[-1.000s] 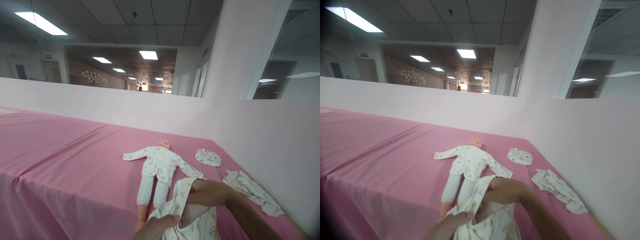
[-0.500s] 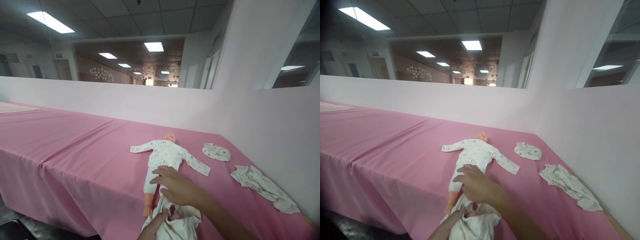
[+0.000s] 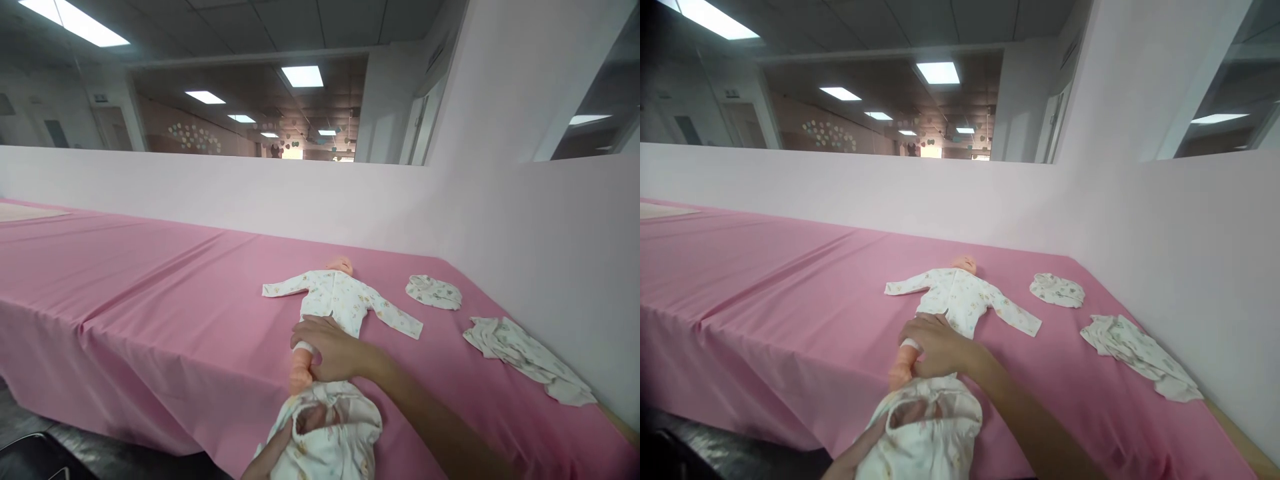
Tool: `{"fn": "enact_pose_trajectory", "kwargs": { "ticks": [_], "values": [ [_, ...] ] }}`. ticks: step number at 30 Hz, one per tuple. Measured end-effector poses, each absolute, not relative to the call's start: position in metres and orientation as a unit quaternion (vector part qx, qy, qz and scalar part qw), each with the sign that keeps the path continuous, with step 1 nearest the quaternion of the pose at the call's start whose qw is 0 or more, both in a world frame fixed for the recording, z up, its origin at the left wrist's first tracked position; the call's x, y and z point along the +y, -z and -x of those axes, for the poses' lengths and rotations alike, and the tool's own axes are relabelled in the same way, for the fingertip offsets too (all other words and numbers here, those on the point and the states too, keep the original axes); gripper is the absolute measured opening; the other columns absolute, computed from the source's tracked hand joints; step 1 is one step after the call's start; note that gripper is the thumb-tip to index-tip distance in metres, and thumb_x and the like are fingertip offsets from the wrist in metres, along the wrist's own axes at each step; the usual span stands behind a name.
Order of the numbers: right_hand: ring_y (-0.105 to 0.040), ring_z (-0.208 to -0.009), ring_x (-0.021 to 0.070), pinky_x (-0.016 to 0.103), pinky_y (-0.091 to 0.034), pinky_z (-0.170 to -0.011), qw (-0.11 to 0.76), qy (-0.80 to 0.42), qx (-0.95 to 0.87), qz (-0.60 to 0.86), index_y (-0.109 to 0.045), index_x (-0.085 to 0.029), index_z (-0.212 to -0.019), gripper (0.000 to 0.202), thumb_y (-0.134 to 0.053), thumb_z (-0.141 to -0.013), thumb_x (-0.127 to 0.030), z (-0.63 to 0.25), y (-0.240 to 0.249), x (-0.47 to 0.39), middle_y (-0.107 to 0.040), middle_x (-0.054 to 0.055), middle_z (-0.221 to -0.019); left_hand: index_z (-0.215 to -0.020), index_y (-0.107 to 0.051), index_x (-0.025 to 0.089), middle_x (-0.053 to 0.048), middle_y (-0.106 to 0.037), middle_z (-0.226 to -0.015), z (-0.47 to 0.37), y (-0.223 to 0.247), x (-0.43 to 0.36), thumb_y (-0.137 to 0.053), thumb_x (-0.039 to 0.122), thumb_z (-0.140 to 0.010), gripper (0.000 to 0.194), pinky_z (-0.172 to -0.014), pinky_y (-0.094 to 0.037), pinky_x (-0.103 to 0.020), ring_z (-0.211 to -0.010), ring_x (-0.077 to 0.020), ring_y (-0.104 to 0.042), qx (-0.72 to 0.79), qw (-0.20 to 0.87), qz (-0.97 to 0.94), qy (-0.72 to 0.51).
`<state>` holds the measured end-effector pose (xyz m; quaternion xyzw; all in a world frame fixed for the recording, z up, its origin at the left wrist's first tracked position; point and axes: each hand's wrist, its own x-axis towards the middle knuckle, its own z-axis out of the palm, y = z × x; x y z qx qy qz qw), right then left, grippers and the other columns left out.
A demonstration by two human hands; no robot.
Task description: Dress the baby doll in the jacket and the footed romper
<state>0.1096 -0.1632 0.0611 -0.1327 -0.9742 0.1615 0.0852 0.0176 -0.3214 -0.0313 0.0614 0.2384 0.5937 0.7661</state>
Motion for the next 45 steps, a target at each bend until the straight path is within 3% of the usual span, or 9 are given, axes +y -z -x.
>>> {"fn": "enact_pose_trajectory", "kwargs": {
  "ticks": [7,15,18,23,27,30,34,39,45],
  "values": [
    [-0.044,-0.115,0.021,0.036,-0.032,-0.1,0.079,-0.152,-0.977,0.13,-0.058,-0.025,-0.097,0.031,-0.062,-0.067,-0.019,-0.111,-0.057,-0.166,-0.058,0.0,-0.107,-0.129,-0.06,0.023,-0.011,-0.071,-0.112,0.004,0.019,-0.328,-0.068,0.033,-0.08,0.051,-0.103,-0.044,-0.046,-0.118,-0.0347,-0.059,0.245,0.762,-0.042,-0.599],
    [-0.042,-0.12,0.0217,0.039,-0.031,-0.101,0.098,-0.142,-0.974,0.144,-0.06,-0.025,-0.102,0.033,-0.056,-0.072,-0.011,-0.118,-0.055,-0.177,-0.057,0.002,-0.114,-0.123,-0.063,0.017,-0.012,-0.073,-0.104,0.009,0.007,-0.323,-0.064,0.03,-0.085,0.041,-0.1,-0.046,-0.043,-0.11,-0.0319,-0.064,0.246,0.754,-0.037,-0.608],
    [-0.044,-0.118,0.0227,0.04,-0.032,-0.099,0.091,-0.16,-0.971,0.153,-0.063,-0.025,-0.095,0.018,-0.052,-0.083,-0.016,-0.121,-0.063,-0.184,-0.059,0.003,-0.111,-0.122,-0.063,0.016,-0.011,-0.073,-0.102,0.008,0.01,-0.319,-0.06,0.032,-0.088,0.038,-0.101,-0.045,-0.042,-0.11,-0.0299,-0.064,0.238,0.748,-0.038,-0.619],
    [-0.052,-0.107,0.0206,0.036,-0.039,-0.089,0.109,-0.266,-0.933,0.218,-0.063,-0.023,-0.093,0.028,-0.037,-0.097,-0.033,-0.129,-0.075,-0.211,-0.061,0.005,-0.106,-0.115,-0.066,0.014,-0.011,-0.073,-0.101,0.007,0.011,-0.313,-0.058,0.035,-0.09,0.034,-0.102,-0.044,-0.04,-0.108,-0.0279,-0.065,0.202,0.755,-0.054,-0.622],
    [-0.054,-0.1,0.025,0.037,-0.042,-0.082,0.126,-0.284,-0.886,0.344,-0.058,-0.021,-0.092,0.041,-0.058,-0.08,-0.06,-0.126,-0.072,-0.241,-0.059,0.007,-0.107,-0.109,-0.068,0.011,-0.011,-0.074,-0.098,0.004,0.006,-0.31,-0.056,0.035,-0.091,0.033,-0.101,-0.045,-0.04,-0.106,-0.028,-0.066,0.181,0.761,-0.06,-0.62],
    [-0.053,-0.101,0.0304,0.04,-0.039,-0.082,0.109,-0.22,-0.882,0.403,-0.057,-0.019,-0.095,0.036,-0.067,-0.074,-0.046,-0.118,-0.064,-0.255,-0.06,0.011,-0.107,-0.115,-0.066,0.01,-0.011,-0.074,-0.096,0.001,0.002,-0.31,-0.056,0.036,-0.09,0.038,-0.1,-0.046,-0.04,-0.105,-0.0285,-0.067,0.182,0.769,-0.058,-0.61],
    [-0.056,-0.096,0.0264,0.036,-0.039,-0.077,0.094,-0.224,-0.89,0.386,-0.055,-0.018,-0.095,0.018,-0.049,-0.078,-0.019,-0.114,-0.059,-0.252,-0.062,0.011,-0.102,-0.12,-0.064,0.011,-0.012,-0.075,-0.095,-0.001,-0.001,-0.312,-0.056,0.038,-0.09,0.041,-0.097,-0.048,-0.039,-0.103,-0.0282,-0.068,0.187,0.78,-0.041,-0.595],
    [-0.055,-0.098,0.0231,0.03,-0.037,-0.071,0.132,-0.265,-0.88,0.372,-0.054,-0.022,-0.106,0.031,-0.043,-0.079,-0.016,-0.121,-0.062,-0.229,-0.062,0.007,-0.103,-0.123,-0.063,0.014,-0.009,-0.075,-0.101,0.002,-0.004,-0.314,-0.056,0.029,-0.092,0.035,-0.098,-0.048,-0.037,-0.103,-0.0243,-0.068,0.19,0.756,-0.018,-0.626],
    [-0.054,-0.09,0.0212,0.029,-0.032,-0.067,0.131,-0.215,-0.885,0.391,-0.05,-0.023,-0.114,0.035,-0.042,-0.08,-0.016,-0.124,-0.065,-0.189,-0.061,0.006,-0.099,-0.133,-0.054,0.006,-0.016,-0.069,-0.115,0.001,-0.019,-0.322,-0.051,0.031,-0.093,0.047,-0.107,-0.042,-0.044,-0.116,-0.0306,-0.06,0.18,0.756,-0.032,-0.628]
  ]
}}
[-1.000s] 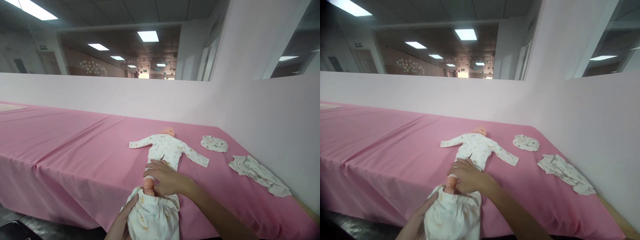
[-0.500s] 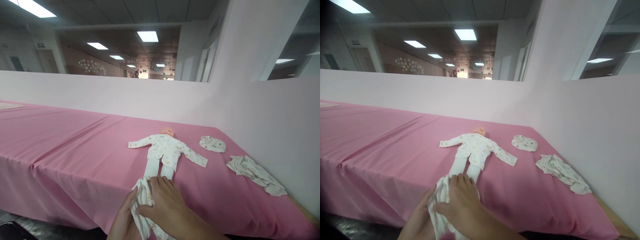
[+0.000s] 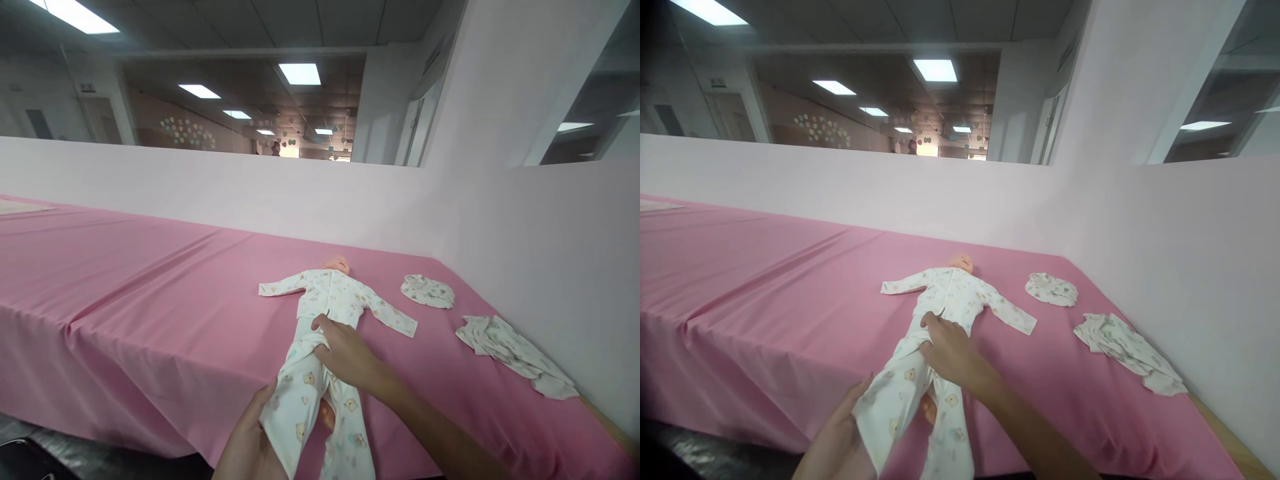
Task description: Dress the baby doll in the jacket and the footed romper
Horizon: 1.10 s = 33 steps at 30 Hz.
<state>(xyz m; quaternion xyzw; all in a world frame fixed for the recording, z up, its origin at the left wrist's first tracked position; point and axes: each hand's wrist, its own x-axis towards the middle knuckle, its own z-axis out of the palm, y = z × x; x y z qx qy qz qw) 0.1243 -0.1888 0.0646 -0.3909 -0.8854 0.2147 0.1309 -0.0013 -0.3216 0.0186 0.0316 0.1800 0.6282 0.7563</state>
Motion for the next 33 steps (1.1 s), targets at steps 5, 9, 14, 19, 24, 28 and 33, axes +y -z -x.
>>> {"fn": "enact_pose_trajectory", "kwargs": {
  "ticks": [5,9,14,19,24,28,33],
  "values": [
    [-0.056,-0.085,0.02,0.029,-0.031,-0.065,0.092,-0.115,-0.919,0.367,-0.053,-0.019,-0.101,0.026,-0.039,-0.08,-0.01,-0.112,-0.054,-0.167,-0.061,0.007,-0.099,-0.129,-0.059,0.009,-0.014,-0.069,-0.117,0.005,-0.01,-0.321,-0.049,0.025,-0.093,0.04,-0.107,-0.041,-0.039,-0.117,-0.0267,-0.061,0.171,0.738,-0.034,-0.651],
    [-0.056,-0.076,0.0195,0.03,-0.028,-0.06,0.065,-0.029,-0.915,0.397,-0.052,-0.017,-0.091,0.022,-0.036,-0.081,-0.005,-0.104,-0.046,-0.154,-0.06,0.008,-0.096,-0.117,-0.066,0.011,-0.012,-0.071,-0.111,0.008,0.012,-0.321,-0.056,0.021,-0.089,0.031,-0.102,-0.046,-0.037,-0.105,-0.0249,-0.066,0.222,0.73,-0.023,-0.646],
    [-0.057,-0.08,0.021,0.031,-0.031,-0.062,0.094,-0.03,-0.903,0.418,-0.052,-0.016,-0.098,0.028,-0.032,-0.085,-0.004,-0.102,-0.043,-0.15,-0.06,0.01,-0.097,-0.132,-0.058,0.02,-0.009,-0.066,-0.123,0.006,0.029,-0.322,-0.059,0.009,-0.082,0.051,-0.112,-0.036,-0.04,-0.119,-0.0246,-0.059,0.259,0.69,-0.069,-0.673],
    [-0.054,-0.096,0.0217,0.031,-0.037,-0.074,0.165,-0.188,-0.887,0.388,-0.051,-0.022,-0.109,0.026,-0.047,-0.09,-0.039,-0.116,-0.046,-0.172,-0.058,0.006,-0.108,-0.137,-0.052,0.023,-0.007,-0.063,-0.129,0.003,0.032,-0.319,-0.065,0.008,-0.077,0.063,-0.117,-0.029,-0.036,-0.126,-0.0239,-0.054,0.287,0.664,-0.111,-0.682],
    [-0.051,-0.099,0.0244,0.029,-0.037,-0.071,0.095,-0.266,-0.884,0.373,-0.051,-0.024,-0.113,0.049,-0.068,-0.071,-0.041,-0.127,-0.047,-0.192,-0.058,0.006,-0.106,-0.141,-0.048,0.022,-0.007,-0.066,-0.125,-0.001,0.025,-0.315,-0.062,0.001,-0.077,0.069,-0.111,-0.04,-0.034,-0.117,-0.0221,-0.061,0.351,0.63,-0.076,-0.689],
    [-0.052,-0.092,0.0238,0.028,-0.032,-0.065,0.077,-0.212,-0.9,0.373,-0.05,-0.021,-0.116,0.046,-0.053,-0.07,-0.018,-0.12,-0.037,-0.187,-0.059,0.007,-0.096,-0.139,-0.05,0.023,-0.007,-0.067,-0.123,-0.004,0.023,-0.314,-0.06,0.0,-0.076,0.067,-0.105,-0.047,-0.032,-0.113,-0.0217,-0.063,0.365,0.619,-0.07,-0.692],
    [-0.047,-0.07,0.0171,0.029,-0.025,-0.061,0.123,-0.095,-0.898,0.412,-0.046,-0.019,-0.077,0.008,-0.046,-0.071,-0.013,-0.109,-0.025,-0.167,-0.054,0.003,-0.076,-0.128,-0.059,0.022,-0.008,-0.071,-0.112,-0.006,0.036,-0.309,-0.066,0.005,-0.074,0.058,-0.092,-0.054,-0.029,-0.101,-0.0208,-0.069,0.416,0.581,-0.085,-0.695]
  ]
}}
